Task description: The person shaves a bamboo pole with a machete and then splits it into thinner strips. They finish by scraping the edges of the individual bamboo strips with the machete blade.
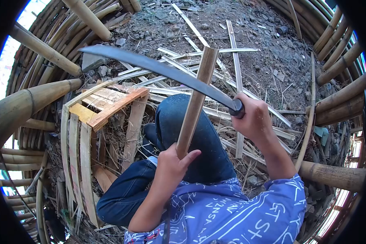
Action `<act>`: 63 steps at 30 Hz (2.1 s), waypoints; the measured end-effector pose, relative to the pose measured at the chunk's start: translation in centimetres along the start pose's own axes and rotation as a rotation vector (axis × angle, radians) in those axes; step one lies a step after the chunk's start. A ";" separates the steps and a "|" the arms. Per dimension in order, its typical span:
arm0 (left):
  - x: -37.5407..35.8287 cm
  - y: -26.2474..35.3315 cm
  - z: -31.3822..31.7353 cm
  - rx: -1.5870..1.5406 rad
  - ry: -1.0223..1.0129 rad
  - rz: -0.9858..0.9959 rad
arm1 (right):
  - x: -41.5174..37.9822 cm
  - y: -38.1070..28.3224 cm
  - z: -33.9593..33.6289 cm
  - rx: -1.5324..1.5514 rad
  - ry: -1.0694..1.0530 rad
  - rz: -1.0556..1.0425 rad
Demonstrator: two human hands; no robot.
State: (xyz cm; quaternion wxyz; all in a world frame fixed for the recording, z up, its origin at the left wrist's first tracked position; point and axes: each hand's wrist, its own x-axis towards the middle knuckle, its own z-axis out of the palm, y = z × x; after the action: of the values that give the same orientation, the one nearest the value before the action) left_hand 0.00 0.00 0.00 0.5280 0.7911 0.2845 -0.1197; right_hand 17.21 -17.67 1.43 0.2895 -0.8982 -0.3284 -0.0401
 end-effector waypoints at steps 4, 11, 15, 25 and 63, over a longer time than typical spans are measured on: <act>-0.2 -0.3 0.7 0.087 0.093 0.111 | 0.8 0.1 1.1 -0.036 -0.011 -0.078; -0.5 -1.0 0.3 0.190 0.207 0.199 | 2.7 1.2 3.8 -0.075 -0.032 -0.114; -0.6 -1.2 0.4 0.099 0.212 0.180 | 3.3 1.7 4.8 -0.113 -0.022 -0.097; -0.9 -1.6 0.5 0.076 0.245 0.211 | 4.5 2.4 5.1 -0.181 0.039 -0.176; -2.5 -3.4 0.4 -0.346 0.156 0.083 | 4.3 -0.3 5.4 -0.048 0.032 -0.262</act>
State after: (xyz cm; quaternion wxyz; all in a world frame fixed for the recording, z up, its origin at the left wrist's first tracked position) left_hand -3.92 -0.24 -1.60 0.6371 0.7065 0.3079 0.0145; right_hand 19.70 -12.07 -1.79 0.2652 -0.8537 -0.4370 -0.0996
